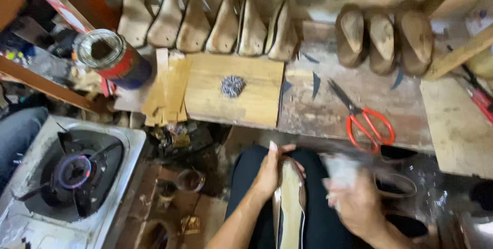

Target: The person places a wooden shoe last into a shoe upper and uses a hammer to drive nails along the edge to secure the upper to the last. The person repeatedly hammers nails around the perimeter of the shoe.

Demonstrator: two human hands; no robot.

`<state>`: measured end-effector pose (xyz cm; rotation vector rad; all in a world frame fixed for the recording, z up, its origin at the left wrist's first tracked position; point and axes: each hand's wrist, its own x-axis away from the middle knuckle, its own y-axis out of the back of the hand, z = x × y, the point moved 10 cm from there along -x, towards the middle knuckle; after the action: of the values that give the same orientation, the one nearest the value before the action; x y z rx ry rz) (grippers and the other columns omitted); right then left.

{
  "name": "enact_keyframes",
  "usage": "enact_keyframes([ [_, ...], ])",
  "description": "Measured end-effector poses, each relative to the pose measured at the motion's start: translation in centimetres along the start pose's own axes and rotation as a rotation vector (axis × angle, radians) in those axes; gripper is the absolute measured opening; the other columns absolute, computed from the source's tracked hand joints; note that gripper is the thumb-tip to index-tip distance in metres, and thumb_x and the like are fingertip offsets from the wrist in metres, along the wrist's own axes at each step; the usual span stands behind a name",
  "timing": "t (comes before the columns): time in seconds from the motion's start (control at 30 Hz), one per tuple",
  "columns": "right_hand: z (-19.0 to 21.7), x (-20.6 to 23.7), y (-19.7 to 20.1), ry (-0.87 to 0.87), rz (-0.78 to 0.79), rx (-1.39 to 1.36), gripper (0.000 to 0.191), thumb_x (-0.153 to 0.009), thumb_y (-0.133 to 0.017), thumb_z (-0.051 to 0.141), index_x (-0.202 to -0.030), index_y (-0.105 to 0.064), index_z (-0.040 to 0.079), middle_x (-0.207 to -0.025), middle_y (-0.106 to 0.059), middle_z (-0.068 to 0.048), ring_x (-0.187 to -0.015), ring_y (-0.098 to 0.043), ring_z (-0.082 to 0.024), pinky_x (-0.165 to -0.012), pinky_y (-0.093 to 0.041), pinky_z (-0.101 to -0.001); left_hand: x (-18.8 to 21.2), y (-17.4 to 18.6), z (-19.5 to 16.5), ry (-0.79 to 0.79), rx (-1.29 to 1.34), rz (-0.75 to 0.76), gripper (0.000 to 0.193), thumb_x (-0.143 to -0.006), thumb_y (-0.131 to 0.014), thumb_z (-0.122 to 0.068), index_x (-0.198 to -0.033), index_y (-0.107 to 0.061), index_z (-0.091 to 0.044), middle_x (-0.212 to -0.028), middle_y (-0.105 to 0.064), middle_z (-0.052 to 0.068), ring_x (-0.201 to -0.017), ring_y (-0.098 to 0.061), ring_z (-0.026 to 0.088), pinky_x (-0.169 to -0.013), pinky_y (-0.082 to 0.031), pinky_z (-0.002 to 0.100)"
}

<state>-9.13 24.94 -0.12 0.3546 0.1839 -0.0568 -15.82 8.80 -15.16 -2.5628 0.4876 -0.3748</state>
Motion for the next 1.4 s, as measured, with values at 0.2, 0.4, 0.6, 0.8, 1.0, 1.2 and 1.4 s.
enact_keyframes([
  [0.2, -3.6, 0.9, -0.3, -0.379, 0.134, 0.116, 0.054, -0.081, -0.075, 0.026, -0.130, -0.062, 0.005, -0.084, -0.075, -0.015, -0.061, -0.069, -0.025, -0.054, -0.059, -0.0422, 0.2, 0.2, 0.6, 0.073, 0.025, -0.049, 0.088, -0.101, -0.022, -0.069, -0.149, -0.046, 0.001, -0.088, -0.072, 0.018, -0.076, -0.073, 0.027, -0.074, -0.060, 0.039],
  [0.4, 1.3, 1.9, -0.8, 0.276, 0.007, 0.591, 0.052, -0.083, -0.071, 0.031, -0.124, -0.056, 0.003, -0.089, -0.064, -0.015, -0.077, -0.062, -0.022, -0.066, -0.052, -0.0366, 0.1, 0.4, 0.3, 0.060, -0.015, -0.033, 0.083, -0.103, -0.022, -0.065, -0.151, -0.045, -0.002, -0.088, -0.072, 0.019, -0.076, -0.072, 0.026, -0.074, -0.059, 0.037],
  [0.6, -2.9, 2.6, 1.2, -0.191, 0.004, -0.281, 0.045, -0.089, -0.071, 0.027, -0.124, -0.058, 0.002, -0.076, -0.065, -0.013, -0.057, -0.061, -0.022, -0.051, -0.054, -0.0382, 0.1, 0.3, 1.0, 0.078, -0.005, -0.055, 0.077, -0.103, -0.023, -0.061, -0.147, -0.047, -0.003, -0.086, -0.072, 0.018, -0.076, -0.073, 0.028, -0.073, -0.059, 0.037],
  [0.8, -2.0, 3.7, -1.1, 0.101, 0.151, 0.622, 0.040, -0.082, -0.080, 0.030, -0.110, -0.061, 0.010, -0.075, -0.062, -0.010, -0.062, -0.056, -0.012, -0.060, -0.047, -0.0305, 0.1, 1.3, 0.2, -0.041, -0.225, -0.098, 0.079, -0.109, -0.024, -0.061, -0.147, -0.055, 0.001, -0.096, -0.074, 0.018, -0.084, -0.070, 0.023, -0.079, -0.056, 0.034],
  [1.0, -6.8, 7.4, 2.2, -0.163, -0.154, -0.205, 0.057, -0.088, -0.065, 0.023, -0.142, -0.055, 0.011, -0.071, -0.065, -0.005, -0.055, -0.060, -0.009, -0.052, -0.051, -0.0266, 0.2, 0.4, 1.3, 0.048, 0.014, -0.029, 0.073, -0.105, -0.025, -0.059, -0.146, -0.045, -0.002, -0.088, -0.071, 0.017, -0.080, -0.071, 0.029, -0.074, -0.058, 0.038],
  [1.2, -8.3, 10.1, 0.2, 0.122, -0.033, 0.584, 0.046, -0.083, -0.076, 0.026, -0.124, -0.066, 0.007, -0.081, -0.071, -0.014, -0.079, -0.070, -0.008, -0.065, -0.052, -0.0288, 2.1, -1.2, 1.3, 0.224, 0.241, 0.010, 0.064, -0.109, -0.034, -0.050, -0.142, -0.049, 0.004, -0.107, -0.075, 0.018, -0.095, -0.075, 0.027, -0.088, -0.060, 0.041],
  [1.4, -8.4, 9.9, 4.1, -0.288, -0.045, -0.391, 0.056, -0.095, -0.070, 0.018, -0.146, -0.053, 0.003, -0.072, -0.064, -0.010, -0.049, -0.060, -0.017, -0.044, -0.051, -0.0344, 6.5, -2.7, -1.2, 0.143, 0.145, -0.075, 0.071, -0.104, -0.025, -0.058, -0.107, -0.063, 0.002, -0.088, -0.075, 0.021, -0.074, -0.074, 0.028, -0.073, -0.061, 0.042],
])
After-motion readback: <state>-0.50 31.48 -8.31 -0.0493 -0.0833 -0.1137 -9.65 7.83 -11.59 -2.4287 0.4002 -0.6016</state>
